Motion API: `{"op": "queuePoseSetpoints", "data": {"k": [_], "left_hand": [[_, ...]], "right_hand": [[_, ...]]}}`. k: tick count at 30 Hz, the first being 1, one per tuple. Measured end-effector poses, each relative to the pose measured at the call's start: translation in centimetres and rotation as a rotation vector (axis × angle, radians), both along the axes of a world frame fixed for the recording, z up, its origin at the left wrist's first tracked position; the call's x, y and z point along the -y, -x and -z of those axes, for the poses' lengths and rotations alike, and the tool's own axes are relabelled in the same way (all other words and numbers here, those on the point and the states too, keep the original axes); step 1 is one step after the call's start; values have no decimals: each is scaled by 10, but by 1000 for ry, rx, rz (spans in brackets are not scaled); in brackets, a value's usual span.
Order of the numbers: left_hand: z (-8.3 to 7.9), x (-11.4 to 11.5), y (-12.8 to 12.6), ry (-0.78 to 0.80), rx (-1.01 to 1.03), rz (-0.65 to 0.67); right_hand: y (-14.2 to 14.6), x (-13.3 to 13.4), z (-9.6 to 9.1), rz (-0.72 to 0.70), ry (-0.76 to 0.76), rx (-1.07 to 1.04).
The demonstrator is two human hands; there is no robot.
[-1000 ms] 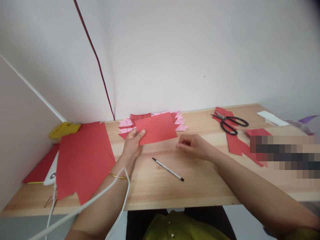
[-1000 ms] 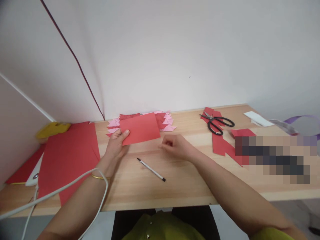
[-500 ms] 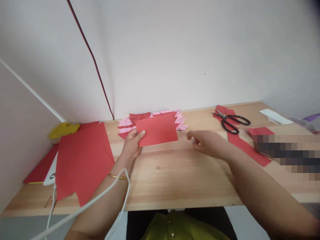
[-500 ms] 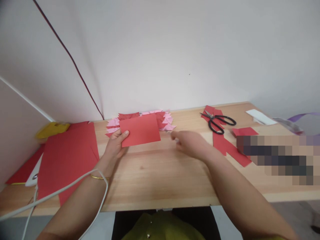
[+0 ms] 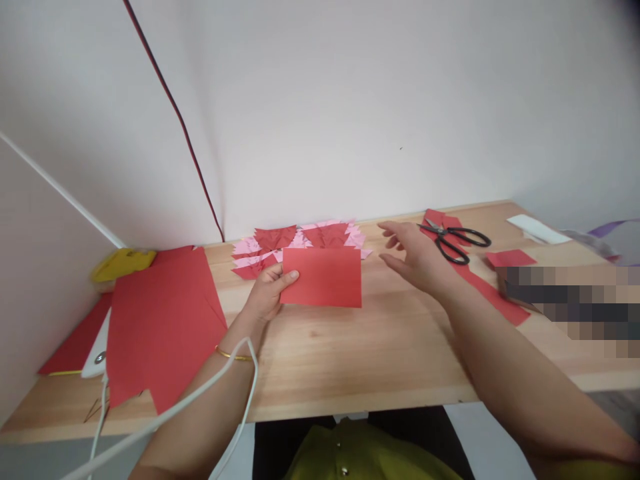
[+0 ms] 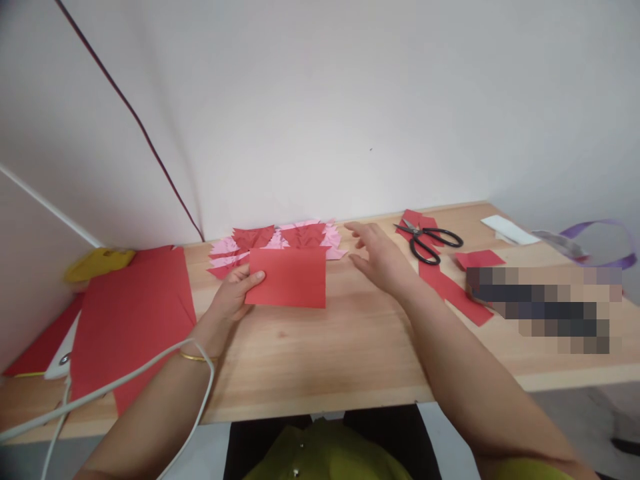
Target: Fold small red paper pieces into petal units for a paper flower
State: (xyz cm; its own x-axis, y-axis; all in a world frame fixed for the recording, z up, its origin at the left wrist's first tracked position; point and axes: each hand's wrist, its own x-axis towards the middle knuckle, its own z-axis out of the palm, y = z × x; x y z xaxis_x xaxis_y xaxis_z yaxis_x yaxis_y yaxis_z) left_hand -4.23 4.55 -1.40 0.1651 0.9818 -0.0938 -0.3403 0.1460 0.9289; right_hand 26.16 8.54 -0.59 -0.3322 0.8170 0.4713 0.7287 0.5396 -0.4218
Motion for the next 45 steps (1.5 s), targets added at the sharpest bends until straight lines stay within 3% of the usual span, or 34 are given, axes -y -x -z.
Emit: {"op": "queuePoseSetpoints", "data": {"k": [3, 8, 10, 15, 21, 26, 29, 33, 38, 45], "left_hand": [[1, 0, 1, 47, -9, 38], [-1, 1, 1, 96, 33, 47], [-6, 5, -1, 76, 136, 14], [-12, 19, -19, 42, 305, 156], [-2, 22, -36, 161, 291, -9], [-6, 21, -34, 161, 303, -7], [-9, 22, -33, 163, 298, 68], [-11, 24, -35, 122, 322, 111], [-5, 29, -45, -81, 290, 50], [7, 31, -49, 74, 250, -112]], "right_hand": [[22, 11, -3, -220, -159, -69], [43, 23, 3, -364, -281, -33], [46, 26, 5, -353, -311, -76], [55, 33, 6, -240, -417, -176], [60, 34, 9, -352, -233, -55], [63, 34, 8, -419, -23, -284], [66, 37, 7, -361, 94, -324], [69, 41, 7, -222, 120, -302], [70, 42, 8, -196, 113, -290], [73, 44, 10, -175, 214, -378]]}}
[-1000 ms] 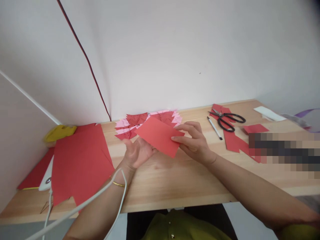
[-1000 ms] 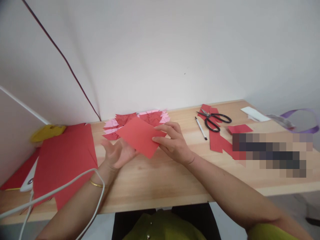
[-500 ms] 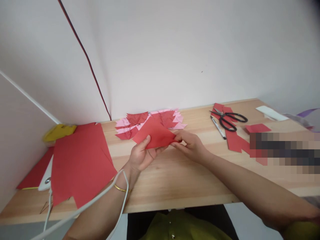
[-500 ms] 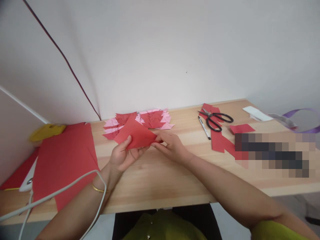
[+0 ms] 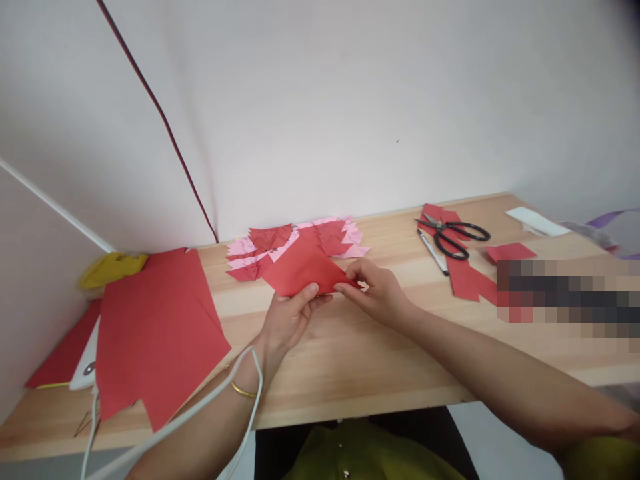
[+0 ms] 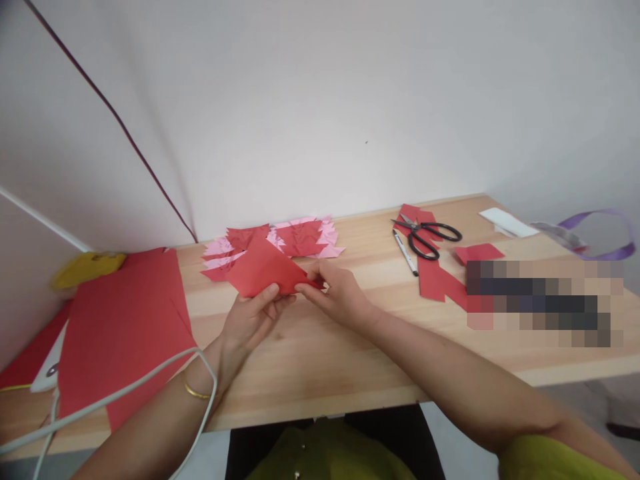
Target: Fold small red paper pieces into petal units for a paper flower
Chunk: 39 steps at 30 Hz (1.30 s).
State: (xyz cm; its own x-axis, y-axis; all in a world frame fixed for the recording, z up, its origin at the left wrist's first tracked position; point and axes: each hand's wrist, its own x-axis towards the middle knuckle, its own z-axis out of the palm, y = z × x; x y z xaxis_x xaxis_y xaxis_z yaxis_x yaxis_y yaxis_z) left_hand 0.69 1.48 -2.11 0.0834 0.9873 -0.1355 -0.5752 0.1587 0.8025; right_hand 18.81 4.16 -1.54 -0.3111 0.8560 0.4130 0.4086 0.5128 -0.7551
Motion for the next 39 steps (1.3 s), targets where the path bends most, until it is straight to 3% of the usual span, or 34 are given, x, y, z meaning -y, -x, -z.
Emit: {"op": "queuePoseSetpoints", "data": {"k": [5, 13, 18, 30, 39], "left_hand": [[-3, -4, 4, 57, 17, -11], [-3, -6, 3, 74, -7, -67], [-2, -8, 5, 95, -11, -89], [-1, -4, -1, 62, -47, -40], [1, -8, 2, 88, -36, -145]], "right_hand": [[0, -2, -3, -145, 231, -160], [0, -2, -3, -171, 344, -117], [-2, -2, -3, -254, 322, -60], [0, -2, 0, -218, 325, 20], [-3, -1, 1, -234, 327, 53]]}}
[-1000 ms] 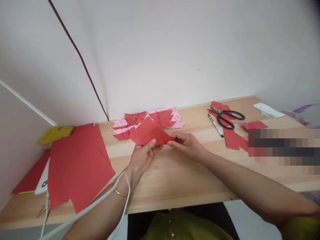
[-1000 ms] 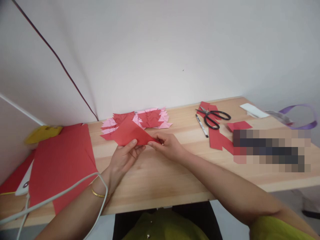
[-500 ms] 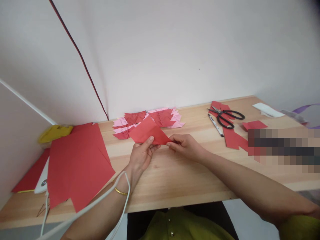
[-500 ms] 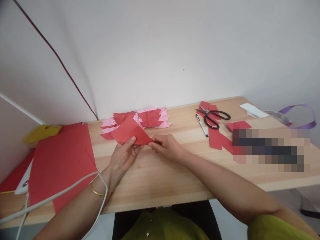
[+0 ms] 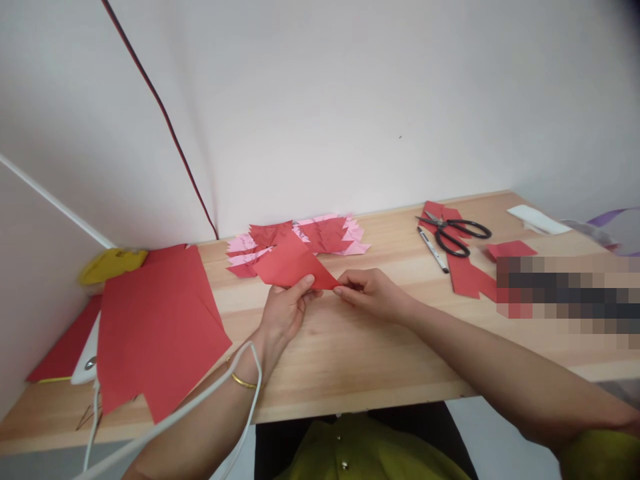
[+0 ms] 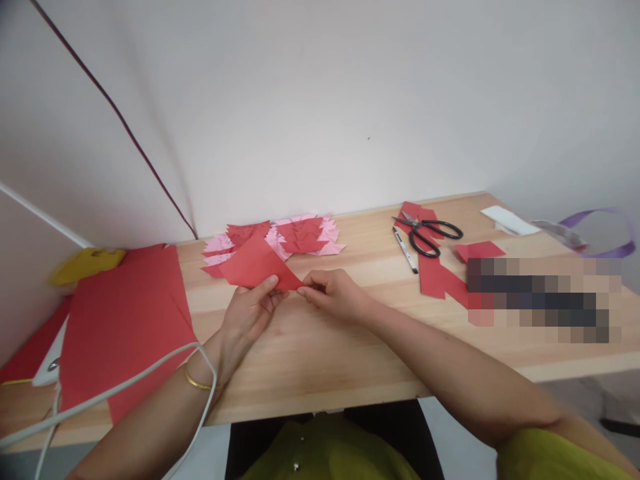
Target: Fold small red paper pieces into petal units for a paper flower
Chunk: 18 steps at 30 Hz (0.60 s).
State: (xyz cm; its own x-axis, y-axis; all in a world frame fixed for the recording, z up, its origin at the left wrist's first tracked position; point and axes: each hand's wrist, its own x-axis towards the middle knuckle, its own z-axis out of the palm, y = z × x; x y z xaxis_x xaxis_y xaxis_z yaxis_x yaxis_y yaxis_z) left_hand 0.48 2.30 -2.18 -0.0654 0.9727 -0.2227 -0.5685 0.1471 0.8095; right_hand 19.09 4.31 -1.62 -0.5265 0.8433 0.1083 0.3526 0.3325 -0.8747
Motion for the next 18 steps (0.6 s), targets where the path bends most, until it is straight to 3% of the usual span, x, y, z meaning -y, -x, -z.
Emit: {"op": "queuePoseSetpoints", "data": {"k": [18], "left_hand": [[-2, -3, 4, 13, 47, 8]], "right_hand": [[1, 2, -2, 34, -77, -68]]}}
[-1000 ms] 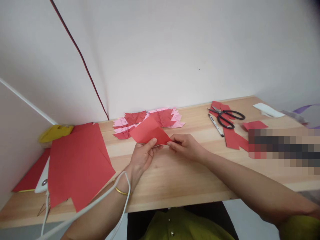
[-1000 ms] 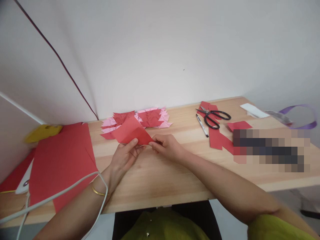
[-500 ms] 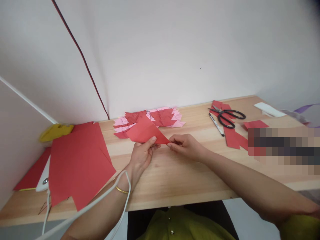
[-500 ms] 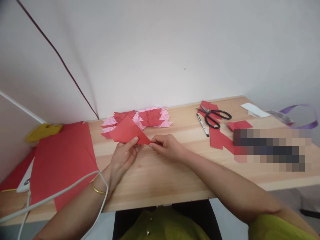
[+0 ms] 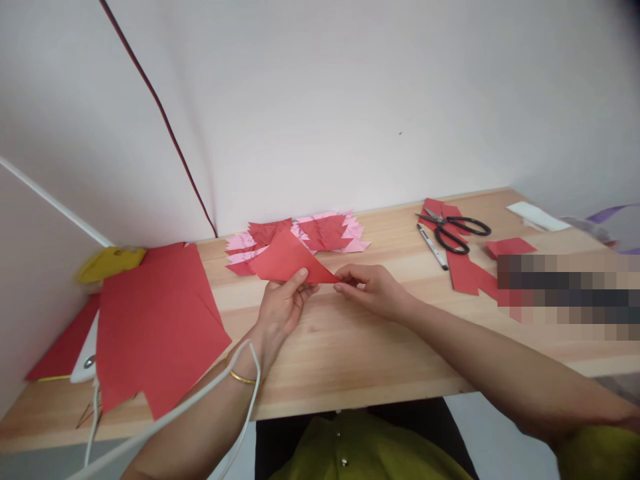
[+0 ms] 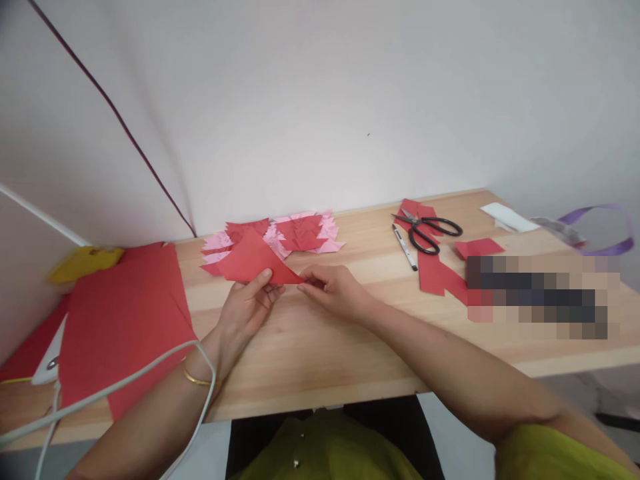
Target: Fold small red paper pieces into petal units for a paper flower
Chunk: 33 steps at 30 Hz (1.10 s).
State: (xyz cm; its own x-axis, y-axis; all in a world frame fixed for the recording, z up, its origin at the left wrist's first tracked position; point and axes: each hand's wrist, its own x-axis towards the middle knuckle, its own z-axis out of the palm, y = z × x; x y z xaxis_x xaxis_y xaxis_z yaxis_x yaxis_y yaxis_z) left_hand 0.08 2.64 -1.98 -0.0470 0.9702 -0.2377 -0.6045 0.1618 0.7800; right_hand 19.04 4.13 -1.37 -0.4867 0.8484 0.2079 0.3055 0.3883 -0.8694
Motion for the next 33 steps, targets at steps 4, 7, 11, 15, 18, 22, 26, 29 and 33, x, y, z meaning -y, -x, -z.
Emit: {"op": "queuePoseSetpoints", "data": {"k": [4, 7, 11, 15, 18, 22, 26, 29, 33], "left_hand": [[0, 1, -1, -6, 8, -6], [0, 2, -2, -10, 10, -14], [0, 3, -3, -14, 10, -30], [0, 3, -3, 6, -5, -23], [0, 3, -3, 11, -8, -18], [0, 3, -2, -7, -21, -6], [0, 4, -4, -13, -46, 8], [0, 6, -6, -13, -62, 30], [1, 7, -8, -3, -69, 38]], "right_hand": [[2, 1, -3, 33, 126, -45], [3, 2, -4, 37, 232, -71], [3, 2, -5, 25, 281, -69], [1, -1, -3, -22, 327, -84], [0, -2, 0, -59, 365, -92], [1, -1, -1, -87, 385, -90], [4, 0, -2, -64, 221, -62], [4, 0, -1, -15, 103, -35], [3, -1, 2, 27, 52, 19]]}}
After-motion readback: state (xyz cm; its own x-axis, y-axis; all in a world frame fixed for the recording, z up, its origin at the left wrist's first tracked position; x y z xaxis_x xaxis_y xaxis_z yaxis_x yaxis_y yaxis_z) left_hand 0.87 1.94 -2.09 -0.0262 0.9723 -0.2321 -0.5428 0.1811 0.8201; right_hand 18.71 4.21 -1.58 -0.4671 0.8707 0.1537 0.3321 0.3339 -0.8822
